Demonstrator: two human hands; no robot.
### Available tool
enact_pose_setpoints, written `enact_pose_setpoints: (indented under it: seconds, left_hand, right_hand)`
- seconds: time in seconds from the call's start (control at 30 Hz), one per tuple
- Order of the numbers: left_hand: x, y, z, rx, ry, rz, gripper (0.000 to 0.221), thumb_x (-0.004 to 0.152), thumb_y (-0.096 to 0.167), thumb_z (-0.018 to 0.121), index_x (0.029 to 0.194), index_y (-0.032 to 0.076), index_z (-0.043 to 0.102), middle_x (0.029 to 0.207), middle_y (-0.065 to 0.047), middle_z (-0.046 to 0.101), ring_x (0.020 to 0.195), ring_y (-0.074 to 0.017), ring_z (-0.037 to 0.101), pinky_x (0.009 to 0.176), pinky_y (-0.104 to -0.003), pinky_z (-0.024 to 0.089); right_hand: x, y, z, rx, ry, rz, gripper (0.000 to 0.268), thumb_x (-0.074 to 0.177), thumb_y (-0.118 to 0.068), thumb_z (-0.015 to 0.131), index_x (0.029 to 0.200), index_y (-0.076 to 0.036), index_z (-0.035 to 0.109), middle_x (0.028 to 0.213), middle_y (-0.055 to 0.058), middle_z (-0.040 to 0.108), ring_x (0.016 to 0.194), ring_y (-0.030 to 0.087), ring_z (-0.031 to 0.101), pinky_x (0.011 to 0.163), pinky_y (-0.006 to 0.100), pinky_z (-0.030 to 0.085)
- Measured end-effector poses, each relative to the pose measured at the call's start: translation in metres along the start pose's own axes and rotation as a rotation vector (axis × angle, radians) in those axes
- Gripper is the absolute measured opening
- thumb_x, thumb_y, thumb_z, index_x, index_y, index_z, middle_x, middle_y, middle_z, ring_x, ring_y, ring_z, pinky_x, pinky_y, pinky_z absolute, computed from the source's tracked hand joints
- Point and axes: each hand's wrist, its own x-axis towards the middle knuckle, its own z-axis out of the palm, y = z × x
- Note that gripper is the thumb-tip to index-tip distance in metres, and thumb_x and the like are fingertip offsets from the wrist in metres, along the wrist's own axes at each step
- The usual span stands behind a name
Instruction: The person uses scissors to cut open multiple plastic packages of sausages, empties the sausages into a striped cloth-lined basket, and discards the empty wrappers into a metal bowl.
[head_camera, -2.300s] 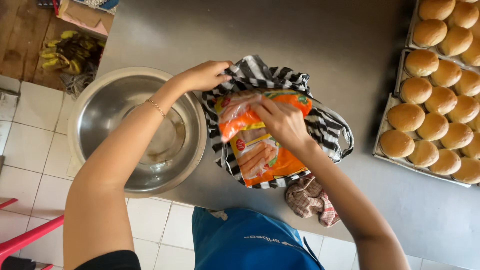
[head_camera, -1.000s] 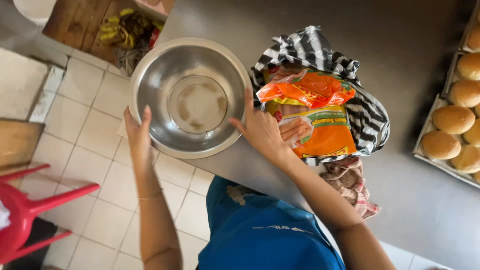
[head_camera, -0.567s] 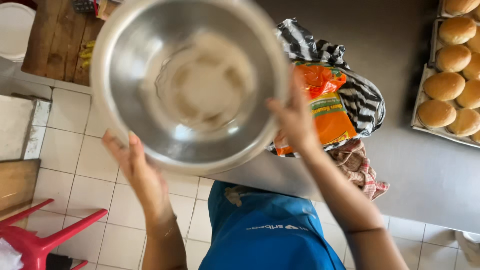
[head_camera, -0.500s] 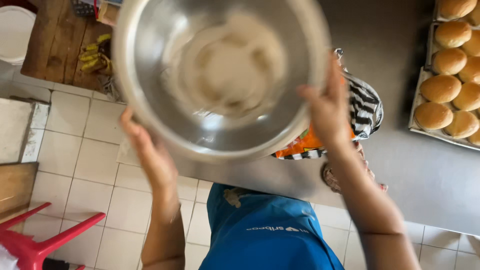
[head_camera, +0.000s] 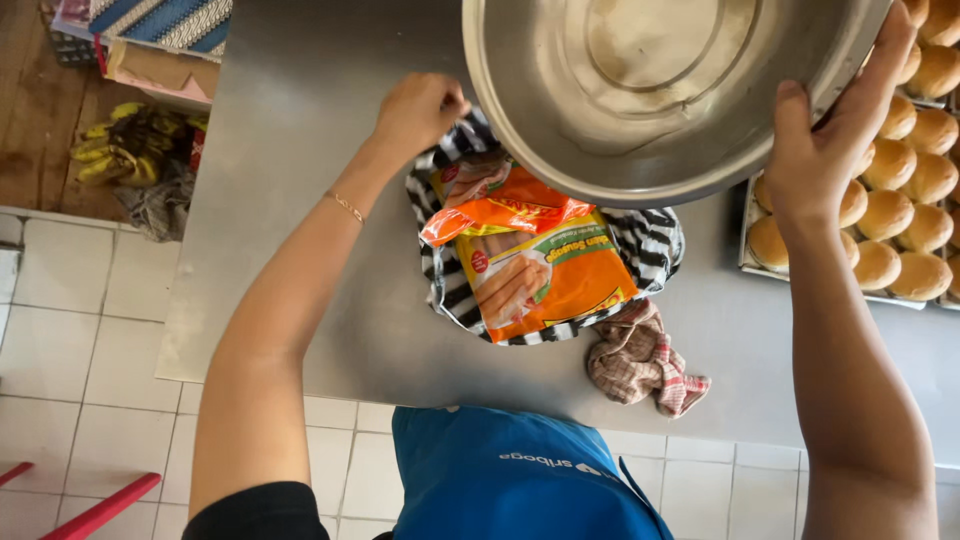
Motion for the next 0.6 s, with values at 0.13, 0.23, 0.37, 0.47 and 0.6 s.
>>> enact_pose_setpoints:
  seconds: [0.13,0.23,0.37,0.47,0.6]
  left_hand:
    - [0.023,-0.014,-0.002,-0.259,-0.043,-0.162,0.017,0.093,0.022,0.049,0.082,0.011,0.056,0.072,-0.004,0.060,0.063,-0.0185,0.055,0.055,-0.034,0.039]
    - [0.025,-0.004,-0.010,-0.509,-0.213,-0.400,0.019,0.097,0.022,0.042,0.078,0.018,0.045,0.059,0.004,0.033,0.052,-0.0093,0.027,0.051,-0.027,0.025]
    - [0.029,-0.007,-0.010,-0.889,-0.224,-0.595,0.012,0.089,0.011,0.045,0.086,0.014,0.056,0.072,0.001,0.054,0.061,-0.0095,0.052,0.056,-0.022,0.048]
    - [0.023,-0.003,-0.014,-0.999,-0.200,-0.646,0.015,0.084,0.003,0.049,0.094,0.012,0.058,0.074,0.001,0.060,0.060,-0.0061,0.057,0.051,-0.016,0.052]
    - [0.017,0.005,-0.023,-1.070,-0.194,-0.658,0.007,0.087,0.005,0.057,0.084,0.012,0.055,0.066,0.002,0.055,0.049,-0.0050,0.049,0.042,-0.014,0.047]
  right_hand:
    - [0.024,-0.057,0.009,0.002,-0.035,-0.237,0.062,0.083,0.016,0.045,0.137,-0.003,0.021,0.128,0.025,0.034,0.115,0.038,0.036,0.104,0.045,0.030]
    - [0.026,-0.053,0.013,0.006,-0.054,-0.251,0.061,0.086,0.018,0.044,0.137,-0.004,0.019,0.136,0.025,0.036,0.126,0.038,0.039,0.110,0.045,0.030]
    - [0.020,-0.039,0.020,-0.195,-0.039,-0.311,0.047,0.090,0.007,0.052,0.130,0.007,0.028,0.102,0.023,0.044,0.073,0.033,0.041,0.064,0.041,0.034]
    - [0.005,-0.020,0.022,-0.333,-0.019,-0.492,0.040,0.090,0.004,0.058,0.124,0.011,0.039,0.094,0.022,0.053,0.065,0.035,0.051,0.059,0.042,0.041]
    - [-0.003,-0.009,0.029,-0.248,-0.084,-0.742,0.033,0.081,0.018,0.056,0.113,0.011,0.052,0.052,0.001,0.039,0.038,0.016,0.036,0.035,0.031,0.032]
